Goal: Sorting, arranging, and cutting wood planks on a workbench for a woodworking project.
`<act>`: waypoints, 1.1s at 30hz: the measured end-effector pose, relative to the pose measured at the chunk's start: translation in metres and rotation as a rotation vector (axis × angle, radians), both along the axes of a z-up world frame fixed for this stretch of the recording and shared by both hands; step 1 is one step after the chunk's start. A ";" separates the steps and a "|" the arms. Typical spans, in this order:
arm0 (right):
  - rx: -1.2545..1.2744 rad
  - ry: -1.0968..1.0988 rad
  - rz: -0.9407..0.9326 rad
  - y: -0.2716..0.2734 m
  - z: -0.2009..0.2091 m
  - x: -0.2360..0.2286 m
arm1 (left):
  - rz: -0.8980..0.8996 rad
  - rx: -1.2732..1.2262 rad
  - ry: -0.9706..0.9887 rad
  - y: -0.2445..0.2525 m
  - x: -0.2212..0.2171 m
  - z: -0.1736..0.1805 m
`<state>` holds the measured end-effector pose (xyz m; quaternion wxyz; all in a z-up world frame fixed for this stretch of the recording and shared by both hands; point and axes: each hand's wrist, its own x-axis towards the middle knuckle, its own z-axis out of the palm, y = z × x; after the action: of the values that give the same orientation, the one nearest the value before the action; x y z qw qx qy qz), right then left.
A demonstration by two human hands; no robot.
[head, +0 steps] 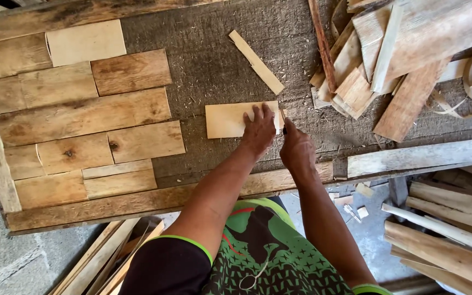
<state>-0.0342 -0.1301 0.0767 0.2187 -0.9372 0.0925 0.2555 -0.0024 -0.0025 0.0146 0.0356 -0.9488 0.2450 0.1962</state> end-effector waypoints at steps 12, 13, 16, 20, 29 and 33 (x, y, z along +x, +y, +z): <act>-0.052 0.048 0.076 0.003 -0.006 0.004 | 0.020 -0.029 -0.039 0.002 -0.004 -0.004; -0.051 0.049 0.076 0.003 -0.006 0.009 | 0.020 -0.028 -0.038 0.001 -0.001 -0.011; -0.018 0.058 0.096 0.001 -0.004 0.011 | 0.071 -0.181 -0.113 0.001 -0.006 -0.022; -0.009 0.057 0.103 -0.001 0.009 0.014 | 0.045 -0.110 0.036 -0.002 0.003 0.019; -0.029 0.084 0.108 -0.002 0.012 -0.026 | 0.015 0.002 0.048 0.006 0.000 0.004; -0.033 0.084 0.134 -0.013 0.015 -0.058 | 0.067 -0.060 -0.046 -0.001 0.003 -0.043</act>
<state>-0.0926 -0.1427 0.0917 0.1813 -0.9333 0.0429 0.3069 0.0008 -0.0037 -0.0286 0.0062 -0.9614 0.2177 0.1681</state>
